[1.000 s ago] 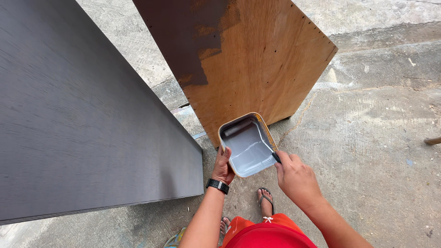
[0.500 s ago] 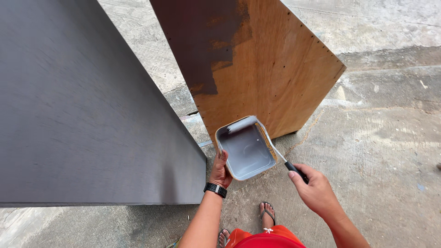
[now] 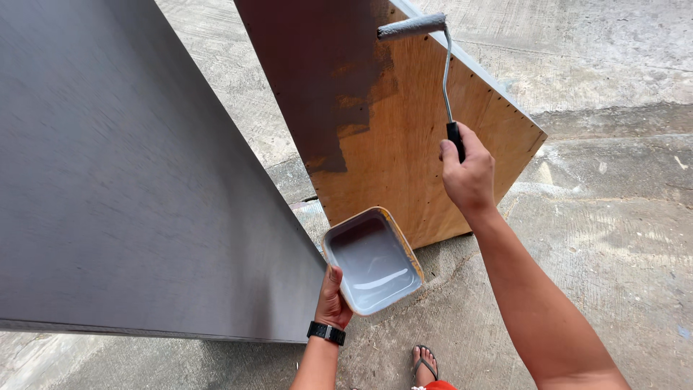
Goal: The person mixes gray paint in a tray using a drill with a mixing attachment, then uses a paint roller to apply the paint to a vertical wooden panel. The person repeatedly rolls the roller in the tray to reload paint and continues applying it to the panel.
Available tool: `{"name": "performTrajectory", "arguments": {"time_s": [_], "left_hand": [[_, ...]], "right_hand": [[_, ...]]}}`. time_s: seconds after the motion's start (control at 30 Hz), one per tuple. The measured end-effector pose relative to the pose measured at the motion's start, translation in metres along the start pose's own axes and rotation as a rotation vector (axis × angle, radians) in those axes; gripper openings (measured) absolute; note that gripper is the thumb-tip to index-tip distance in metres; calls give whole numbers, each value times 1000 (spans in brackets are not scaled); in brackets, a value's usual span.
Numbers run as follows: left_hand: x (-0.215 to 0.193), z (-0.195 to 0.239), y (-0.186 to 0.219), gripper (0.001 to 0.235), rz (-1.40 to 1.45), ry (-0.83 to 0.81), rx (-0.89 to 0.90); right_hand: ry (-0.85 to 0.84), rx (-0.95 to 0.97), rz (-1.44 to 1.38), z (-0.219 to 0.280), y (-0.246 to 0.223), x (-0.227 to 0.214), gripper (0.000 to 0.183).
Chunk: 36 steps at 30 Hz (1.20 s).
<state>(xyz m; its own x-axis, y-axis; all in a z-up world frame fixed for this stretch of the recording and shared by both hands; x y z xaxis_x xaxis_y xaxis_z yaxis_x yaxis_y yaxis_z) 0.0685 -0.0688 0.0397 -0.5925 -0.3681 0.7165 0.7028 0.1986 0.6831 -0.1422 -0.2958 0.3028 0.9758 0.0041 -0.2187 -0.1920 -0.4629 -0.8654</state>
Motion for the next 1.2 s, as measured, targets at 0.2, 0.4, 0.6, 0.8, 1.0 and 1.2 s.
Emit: {"name": "performTrajectory", "arguments": {"time_s": [0.2, 0.4, 0.6, 0.8, 1.0, 1.2], "left_hand": [[-33, 13, -3, 80, -13, 173, -85], [-44, 15, -2, 81, -40, 212, -72], [-43, 13, -9, 80, -53, 200, -84], [-30, 12, -8, 82, -24, 169, -72], [-19, 13, -1, 84, -33, 138, -37], [-10, 14, 6, 91, -47, 98, -17]], "right_hand": [[35, -98, 114, 5, 90, 27, 37], [-68, 267, 113, 77, 189, 47, 38], [45, 122, 126, 73, 188, 52, 34], [78, -241, 71, 3, 112, 51, 30], [75, -243, -2, -42, 33, 53, 37], [83, -319, -28, -40, -7, 55, 38]]}}
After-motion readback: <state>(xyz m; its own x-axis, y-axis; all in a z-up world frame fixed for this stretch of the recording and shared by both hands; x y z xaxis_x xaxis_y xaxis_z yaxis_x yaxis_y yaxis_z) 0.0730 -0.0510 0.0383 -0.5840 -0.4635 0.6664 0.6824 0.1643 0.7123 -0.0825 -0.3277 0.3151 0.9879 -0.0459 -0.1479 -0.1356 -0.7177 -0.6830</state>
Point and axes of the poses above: each hand's wrist, its own z-axis away from the middle knuckle, its own x-axis out of the palm, y = z × x, the point moved 8 cm from there along -z, towards the middle knuckle, and after that the axes turned 9 degrees about -z, right-handed, at the moved point
